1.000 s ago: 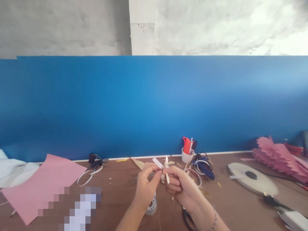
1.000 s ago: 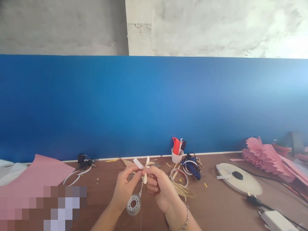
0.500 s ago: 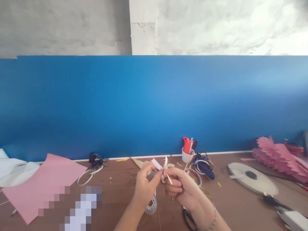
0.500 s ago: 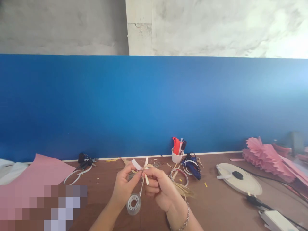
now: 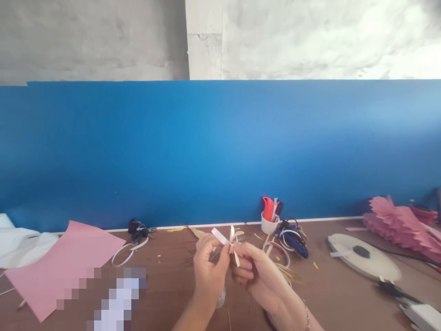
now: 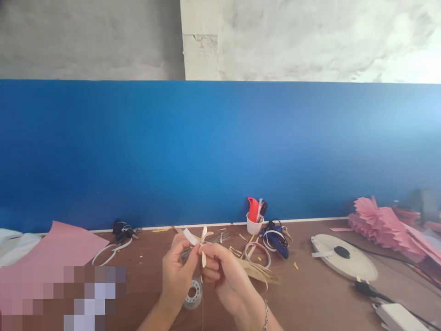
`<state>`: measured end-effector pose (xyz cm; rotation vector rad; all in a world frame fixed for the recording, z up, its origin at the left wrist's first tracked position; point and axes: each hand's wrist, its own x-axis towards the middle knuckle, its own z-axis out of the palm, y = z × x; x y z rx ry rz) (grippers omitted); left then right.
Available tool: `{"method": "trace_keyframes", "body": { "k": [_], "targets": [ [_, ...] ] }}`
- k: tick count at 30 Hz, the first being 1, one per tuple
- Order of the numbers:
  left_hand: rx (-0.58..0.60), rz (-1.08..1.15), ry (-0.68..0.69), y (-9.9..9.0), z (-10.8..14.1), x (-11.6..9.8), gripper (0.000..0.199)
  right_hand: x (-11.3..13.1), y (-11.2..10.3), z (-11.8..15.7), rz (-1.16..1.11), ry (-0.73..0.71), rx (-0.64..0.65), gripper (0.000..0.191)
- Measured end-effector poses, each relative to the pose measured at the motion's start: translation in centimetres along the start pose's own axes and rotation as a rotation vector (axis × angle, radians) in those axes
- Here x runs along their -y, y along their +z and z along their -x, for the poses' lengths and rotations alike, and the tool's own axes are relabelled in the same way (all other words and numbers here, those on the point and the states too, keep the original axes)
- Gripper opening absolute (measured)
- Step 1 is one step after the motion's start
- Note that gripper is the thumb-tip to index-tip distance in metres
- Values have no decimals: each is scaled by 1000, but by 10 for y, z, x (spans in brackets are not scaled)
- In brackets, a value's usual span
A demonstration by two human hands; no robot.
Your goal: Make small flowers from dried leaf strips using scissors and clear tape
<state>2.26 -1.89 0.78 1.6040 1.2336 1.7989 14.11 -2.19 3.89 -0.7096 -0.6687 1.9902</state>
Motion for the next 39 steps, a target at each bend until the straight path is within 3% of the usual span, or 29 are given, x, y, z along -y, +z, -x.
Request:
{"method": "trace_keyframes", "body": {
  "k": [4, 6, 8, 9, 12, 14, 17, 27, 33, 36, 39],
  "targets": [
    [-55, -2, -22, 0, 1, -1, 13, -3, 3, 2, 224, -91, -41, 21],
    [-75, -1, -74, -1, 0, -1, 15, -2, 2, 3, 520, -282, -143, 24],
    [-122, -41, -92, -2, -3, -1, 15, -1, 0, 4, 847, -579, -296, 12],
    [-152, -83, -67, -3, -4, 0, 15, 0, -1, 5, 996, -742, -355, 7],
    [-224, -257, 109, -5, -6, -1, 14, 0, 0, 7, 1377, -1118, -393, 29],
    [-237, -353, 223, -5, -5, -1, 16, -1, 2, 6, 1545, -1238, -386, 23],
    [-217, -414, 327, -4, -5, -4, 18, -3, 2, 3, 1608, -1340, -429, 10],
    [-160, -364, 493, -6, -7, -9, 20, -6, -3, -2, 1548, -1357, -503, 14],
    [-157, -444, 526, -8, 1, -1, 18, -13, -5, -4, 1578, -1246, -625, 14],
    [-217, -399, 425, -11, -2, 5, 16, -7, -6, -1, 1563, -1174, -678, 12],
    [-322, -147, 58, -20, -17, 10, 13, 7, -7, 5, 1464, -990, -636, 10]
  ]
}}
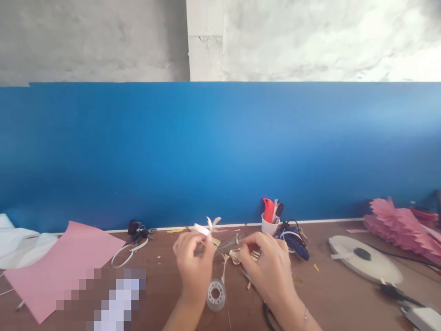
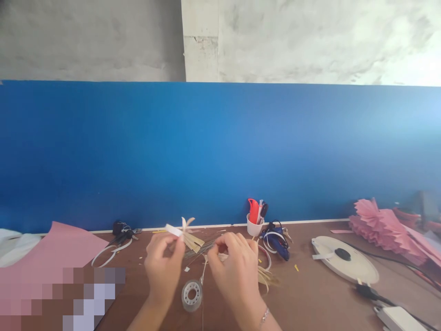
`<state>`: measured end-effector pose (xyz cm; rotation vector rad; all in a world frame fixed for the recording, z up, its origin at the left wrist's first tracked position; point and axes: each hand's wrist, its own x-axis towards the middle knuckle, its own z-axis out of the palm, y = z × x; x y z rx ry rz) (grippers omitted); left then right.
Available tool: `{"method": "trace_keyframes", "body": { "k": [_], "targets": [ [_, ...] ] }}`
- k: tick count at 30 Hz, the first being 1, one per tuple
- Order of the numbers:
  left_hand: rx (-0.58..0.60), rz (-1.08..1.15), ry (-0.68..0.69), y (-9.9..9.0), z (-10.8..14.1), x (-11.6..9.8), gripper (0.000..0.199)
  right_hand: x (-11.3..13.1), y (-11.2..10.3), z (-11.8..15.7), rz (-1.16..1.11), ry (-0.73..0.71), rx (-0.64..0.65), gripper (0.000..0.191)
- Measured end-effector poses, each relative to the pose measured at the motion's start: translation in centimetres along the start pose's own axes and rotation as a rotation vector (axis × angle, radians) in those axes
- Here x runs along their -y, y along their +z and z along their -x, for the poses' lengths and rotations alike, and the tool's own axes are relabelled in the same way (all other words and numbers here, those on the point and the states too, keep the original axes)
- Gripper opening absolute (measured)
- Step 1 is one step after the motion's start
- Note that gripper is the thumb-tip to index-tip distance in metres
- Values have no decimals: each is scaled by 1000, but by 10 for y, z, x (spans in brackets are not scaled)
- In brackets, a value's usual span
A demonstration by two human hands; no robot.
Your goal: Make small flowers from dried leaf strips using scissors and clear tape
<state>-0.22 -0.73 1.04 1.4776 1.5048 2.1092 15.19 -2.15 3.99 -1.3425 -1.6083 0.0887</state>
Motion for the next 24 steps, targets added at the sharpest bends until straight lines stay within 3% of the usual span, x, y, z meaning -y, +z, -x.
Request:
{"method": "trace_keyframes", "body": {
  "k": [2, 3, 5, 8, 12, 18, 24],
  "targets": [
    [117, 274, -390, -2, -13, 3, 17, -1, -8, -7, -214, 173, 154, 16],
    [193, 436, -522, -3, -19, 3, 21, -2, -10, -9, -357, 269, 219, 19],
    [284, 680, -652, -3, -25, 3, 26, -2, -11, -12, -608, 440, 300, 26],
    [409, 820, -692, -2, -22, -1, 29, 1, -4, -8, -838, 603, 435, 31],
    [603, 767, -650, 0, -12, -3, 24, 13, 4, 4, -1057, 695, 637, 24],
    [729, 716, -569, 1, -7, 2, 22, 20, 7, 8, -1202, 723, 584, 26],
    [681, 788, -682, 7, 2, -4, 21, 17, 10, 7, -1030, 657, 474, 24]
  ]
}}
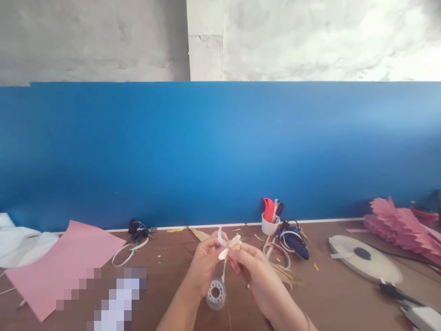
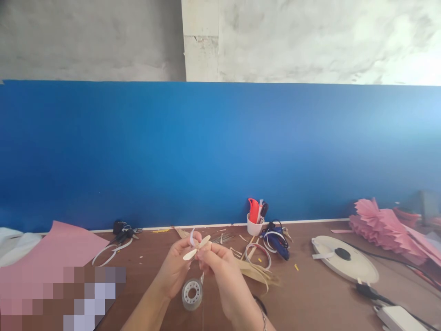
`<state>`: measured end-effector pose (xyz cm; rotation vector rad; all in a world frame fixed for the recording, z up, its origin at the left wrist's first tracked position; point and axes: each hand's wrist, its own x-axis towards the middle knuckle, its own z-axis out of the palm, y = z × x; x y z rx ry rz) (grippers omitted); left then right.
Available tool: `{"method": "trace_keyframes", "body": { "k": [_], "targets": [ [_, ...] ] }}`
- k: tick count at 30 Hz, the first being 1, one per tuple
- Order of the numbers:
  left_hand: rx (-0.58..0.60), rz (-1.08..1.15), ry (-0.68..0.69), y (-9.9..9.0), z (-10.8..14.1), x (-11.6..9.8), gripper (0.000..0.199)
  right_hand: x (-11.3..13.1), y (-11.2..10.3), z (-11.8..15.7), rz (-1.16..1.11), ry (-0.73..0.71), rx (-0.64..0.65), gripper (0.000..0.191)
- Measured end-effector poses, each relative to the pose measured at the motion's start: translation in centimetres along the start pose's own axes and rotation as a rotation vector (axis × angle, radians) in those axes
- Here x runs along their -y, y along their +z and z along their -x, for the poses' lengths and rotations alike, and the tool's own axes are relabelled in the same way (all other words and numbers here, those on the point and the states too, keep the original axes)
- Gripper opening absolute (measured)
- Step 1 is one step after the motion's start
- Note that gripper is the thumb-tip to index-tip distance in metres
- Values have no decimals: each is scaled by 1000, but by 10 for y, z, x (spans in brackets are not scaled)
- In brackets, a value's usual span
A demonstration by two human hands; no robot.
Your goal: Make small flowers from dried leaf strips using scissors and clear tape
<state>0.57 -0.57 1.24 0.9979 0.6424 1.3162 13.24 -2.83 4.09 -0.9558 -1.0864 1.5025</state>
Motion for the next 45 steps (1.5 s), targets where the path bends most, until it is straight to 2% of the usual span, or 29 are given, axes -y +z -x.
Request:
{"method": "trace_keyframes", "body": {
  "k": [2, 8, 13, 15, 18, 22, 28, 30, 34, 37, 39, 43, 45],
  "targets": [
    [-11, 106, -29, 4, 1, 4, 20, 0, -1, 0, 85, -61, -34, 25],
    [18, 387, -62, 15, 3, 10, 13, 2, -6, -3, 243, -194, 18, 18],
    [-3, 486, -135, 13, 2, 9, 14, 6, -14, -4, 436, -275, 37, 15],
    [-21, 488, -145, 8, 0, 9, 14, 9, -19, -4, 467, -231, 58, 12],
    [-39, 423, -91, -1, -3, 8, 15, 16, -24, -4, 359, -108, 54, 11],
    [82, 239, -43, -7, -3, 5, 16, 22, -23, -5, 193, -65, 11, 15],
    [155, 105, -74, -4, 0, 1, 17, 14, -20, -7, 201, -5, 29, 22],
    [175, 106, -65, -3, 1, 2, 18, 12, -21, -7, 113, 30, 108, 28],
    [184, 161, -77, 0, 3, 5, 23, 8, -26, -10, -188, 213, 336, 17],
    [178, 213, -95, 0, 3, 7, 24, 5, -30, -14, -288, 350, 396, 16],
    [161, 250, -88, -3, 2, 8, 23, 4, -33, -17, -243, 333, 377, 17],
    [134, 268, -72, -12, -2, 9, 23, 8, -37, -20, -5, 76, 154, 23],
    [119, 236, -86, -15, -3, 10, 25, 13, -36, -17, 125, -8, 77, 28]
  ]
}}
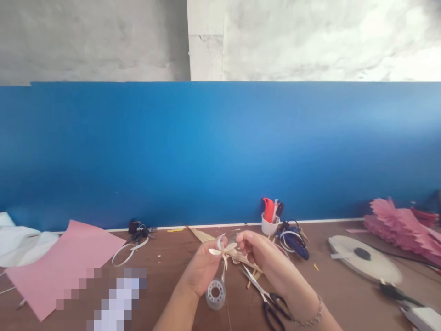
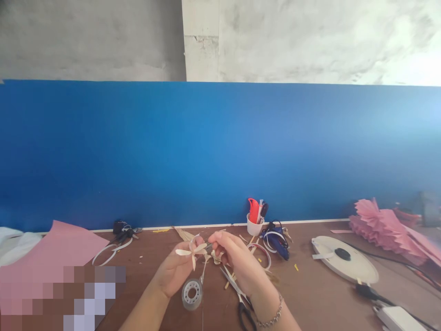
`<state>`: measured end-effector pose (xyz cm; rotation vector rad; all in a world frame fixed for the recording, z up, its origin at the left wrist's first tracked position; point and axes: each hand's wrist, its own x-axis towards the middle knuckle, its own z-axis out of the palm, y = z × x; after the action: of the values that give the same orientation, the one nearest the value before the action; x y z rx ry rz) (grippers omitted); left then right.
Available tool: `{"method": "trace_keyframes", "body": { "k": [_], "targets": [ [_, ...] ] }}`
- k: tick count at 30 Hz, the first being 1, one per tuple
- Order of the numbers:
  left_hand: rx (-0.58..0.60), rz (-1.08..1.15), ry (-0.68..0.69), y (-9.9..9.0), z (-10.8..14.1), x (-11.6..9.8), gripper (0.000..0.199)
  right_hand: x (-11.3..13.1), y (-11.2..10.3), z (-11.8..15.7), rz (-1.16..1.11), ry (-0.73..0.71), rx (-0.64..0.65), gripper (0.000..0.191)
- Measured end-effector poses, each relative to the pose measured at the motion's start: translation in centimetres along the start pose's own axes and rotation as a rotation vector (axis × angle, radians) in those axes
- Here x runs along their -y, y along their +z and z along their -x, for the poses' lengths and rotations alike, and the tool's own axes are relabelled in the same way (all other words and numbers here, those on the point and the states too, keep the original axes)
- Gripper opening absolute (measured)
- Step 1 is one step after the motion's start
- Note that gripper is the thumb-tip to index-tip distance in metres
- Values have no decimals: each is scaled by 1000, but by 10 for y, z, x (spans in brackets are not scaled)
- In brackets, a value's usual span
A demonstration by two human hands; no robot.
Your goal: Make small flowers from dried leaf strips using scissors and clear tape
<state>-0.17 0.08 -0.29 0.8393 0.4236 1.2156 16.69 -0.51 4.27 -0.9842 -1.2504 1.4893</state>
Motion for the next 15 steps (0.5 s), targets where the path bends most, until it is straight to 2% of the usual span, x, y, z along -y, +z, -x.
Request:
{"method": "trace_keyframes", "body": {
  "k": [3, 5, 10, 15],
  "targets": [
    [27, -64, -33, -1, 0, 1, 24, 6, 5, 6, 161, -22, 32, 29],
    [78, -100, -46, 0, 0, 2, 18, 8, 9, 8, 179, -34, 76, 28],
    [155, -113, -37, 2, 1, 1, 15, 4, 10, 8, 31, -23, 194, 21],
    [172, -107, -45, 3, 1, 2, 16, 3, 6, 7, -60, -2, 259, 14]
  ]
}}
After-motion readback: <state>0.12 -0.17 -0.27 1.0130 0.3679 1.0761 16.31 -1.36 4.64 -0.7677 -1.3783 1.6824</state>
